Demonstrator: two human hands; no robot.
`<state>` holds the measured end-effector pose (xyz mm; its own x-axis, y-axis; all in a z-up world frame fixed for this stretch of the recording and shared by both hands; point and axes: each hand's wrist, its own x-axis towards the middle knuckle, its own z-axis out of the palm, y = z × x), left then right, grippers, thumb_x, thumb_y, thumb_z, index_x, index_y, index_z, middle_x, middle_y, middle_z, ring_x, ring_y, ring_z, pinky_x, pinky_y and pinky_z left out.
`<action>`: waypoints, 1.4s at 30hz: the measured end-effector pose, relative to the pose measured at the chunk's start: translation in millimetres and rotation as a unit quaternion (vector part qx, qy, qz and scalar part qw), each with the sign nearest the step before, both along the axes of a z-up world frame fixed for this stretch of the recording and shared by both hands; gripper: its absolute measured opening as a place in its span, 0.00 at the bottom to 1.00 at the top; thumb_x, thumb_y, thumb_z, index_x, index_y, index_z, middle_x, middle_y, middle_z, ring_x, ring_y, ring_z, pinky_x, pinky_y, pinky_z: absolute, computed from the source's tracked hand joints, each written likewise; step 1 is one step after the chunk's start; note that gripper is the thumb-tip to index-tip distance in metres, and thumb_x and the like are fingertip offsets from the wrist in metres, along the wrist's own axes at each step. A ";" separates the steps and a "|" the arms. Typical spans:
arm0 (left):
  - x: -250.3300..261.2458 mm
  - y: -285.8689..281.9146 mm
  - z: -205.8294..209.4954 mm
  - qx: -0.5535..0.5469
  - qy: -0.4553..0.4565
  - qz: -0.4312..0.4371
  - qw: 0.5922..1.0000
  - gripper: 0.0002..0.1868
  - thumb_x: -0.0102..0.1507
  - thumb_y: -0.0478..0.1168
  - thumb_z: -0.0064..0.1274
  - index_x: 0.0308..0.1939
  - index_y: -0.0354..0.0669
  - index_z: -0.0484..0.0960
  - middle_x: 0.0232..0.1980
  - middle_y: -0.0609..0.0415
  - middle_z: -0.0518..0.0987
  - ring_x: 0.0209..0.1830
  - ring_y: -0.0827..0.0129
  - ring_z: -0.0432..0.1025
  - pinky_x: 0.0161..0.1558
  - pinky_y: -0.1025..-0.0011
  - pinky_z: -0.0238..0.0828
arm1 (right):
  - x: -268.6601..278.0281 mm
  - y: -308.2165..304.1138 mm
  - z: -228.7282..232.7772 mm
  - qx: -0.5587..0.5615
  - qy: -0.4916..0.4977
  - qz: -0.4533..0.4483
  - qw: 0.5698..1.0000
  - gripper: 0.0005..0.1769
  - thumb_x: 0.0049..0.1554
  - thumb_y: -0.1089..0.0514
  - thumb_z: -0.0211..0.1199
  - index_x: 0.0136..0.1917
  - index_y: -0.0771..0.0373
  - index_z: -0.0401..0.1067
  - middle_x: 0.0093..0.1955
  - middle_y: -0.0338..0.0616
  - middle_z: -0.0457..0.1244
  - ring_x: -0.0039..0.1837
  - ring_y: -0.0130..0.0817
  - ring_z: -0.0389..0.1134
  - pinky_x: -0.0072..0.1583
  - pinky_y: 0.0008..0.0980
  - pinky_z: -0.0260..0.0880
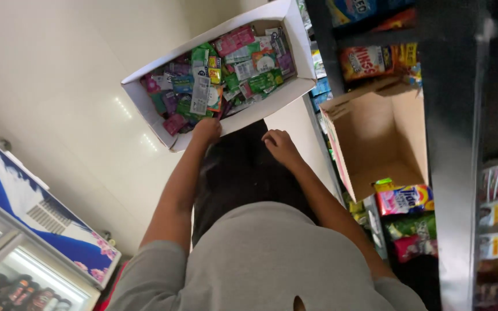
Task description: The person takes small sachets from a white box on the floor and places them onto a shelf. They arrange the sachets in neat rows among other products on the shelf.
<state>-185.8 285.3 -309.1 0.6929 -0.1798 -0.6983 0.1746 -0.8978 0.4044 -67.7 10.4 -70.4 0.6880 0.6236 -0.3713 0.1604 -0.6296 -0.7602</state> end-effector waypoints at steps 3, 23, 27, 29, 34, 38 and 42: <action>21.1 -34.9 -38.7 -0.066 -0.045 0.004 0.997 0.19 0.69 0.48 0.42 0.53 0.40 0.83 0.61 0.42 0.80 0.60 0.46 0.75 0.61 0.52 0.73 | 18.1 1.7 -0.5 0.002 0.037 0.024 0.999 0.05 0.58 0.61 0.59 0.49 0.62 0.72 0.47 0.47 0.67 0.54 0.49 0.66 0.60 0.45 0.64; 88.7 -61.7 6.1 0.083 -0.073 0.375 0.921 0.31 0.67 0.50 0.49 0.68 0.34 0.69 0.71 0.41 0.64 0.69 0.44 0.64 0.62 0.52 0.69 | 57.9 -0.9 19.3 0.023 0.147 -0.024 0.989 0.08 0.61 0.61 0.60 0.54 0.61 0.71 0.53 0.46 0.64 0.55 0.39 0.68 0.57 0.34 0.71; 82.8 -32.0 34.5 0.007 -0.179 0.356 0.917 0.18 0.70 0.46 0.49 0.57 0.36 0.78 0.63 0.32 0.71 0.57 0.37 0.71 0.57 0.49 0.71 | 97.8 41.6 95.1 0.142 0.178 -0.121 0.966 0.23 0.57 0.59 0.60 0.66 0.57 0.63 0.64 0.47 0.60 0.66 0.43 0.62 0.67 0.43 0.61; 89.9 -17.9 86.6 -0.026 -0.195 0.383 0.903 0.18 0.70 0.46 0.48 0.58 0.41 0.80 0.60 0.34 0.73 0.55 0.38 0.72 0.55 0.49 0.71 | 126.1 81.6 203.7 0.229 0.236 -0.135 0.935 0.29 0.57 0.56 0.62 0.70 0.54 0.61 0.70 0.45 0.58 0.72 0.44 0.56 0.71 0.49 0.54; 89.1 29.3 150.8 -0.081 -0.261 0.379 0.884 0.18 0.69 0.45 0.48 0.58 0.44 0.82 0.55 0.37 0.76 0.52 0.41 0.73 0.53 0.52 0.72 | 102.0 114.6 436.5 0.429 0.293 -0.024 0.854 0.27 0.60 0.54 0.58 0.71 0.56 0.61 0.72 0.48 0.56 0.75 0.53 0.53 0.75 0.63 0.45; 73.5 61.0 146.6 -0.098 -0.301 0.365 0.876 0.17 0.68 0.42 0.49 0.57 0.40 0.82 0.56 0.38 0.76 0.53 0.44 0.74 0.53 0.55 0.73 | 42.8 114.3 501.6 0.540 0.298 0.128 0.776 0.19 0.66 0.53 0.50 0.68 0.62 0.62 0.66 0.55 0.58 0.71 0.63 0.55 0.73 0.73 0.45; 54.0 80.9 147.3 -0.091 -0.302 0.377 0.871 0.16 0.68 0.40 0.49 0.56 0.39 0.82 0.56 0.40 0.76 0.53 0.47 0.75 0.54 0.57 0.74 | 34.4 118.6 487.7 0.616 0.309 0.270 0.673 0.19 0.72 0.53 0.42 0.64 0.68 0.64 0.61 0.63 0.60 0.67 0.73 0.57 0.72 0.83 0.44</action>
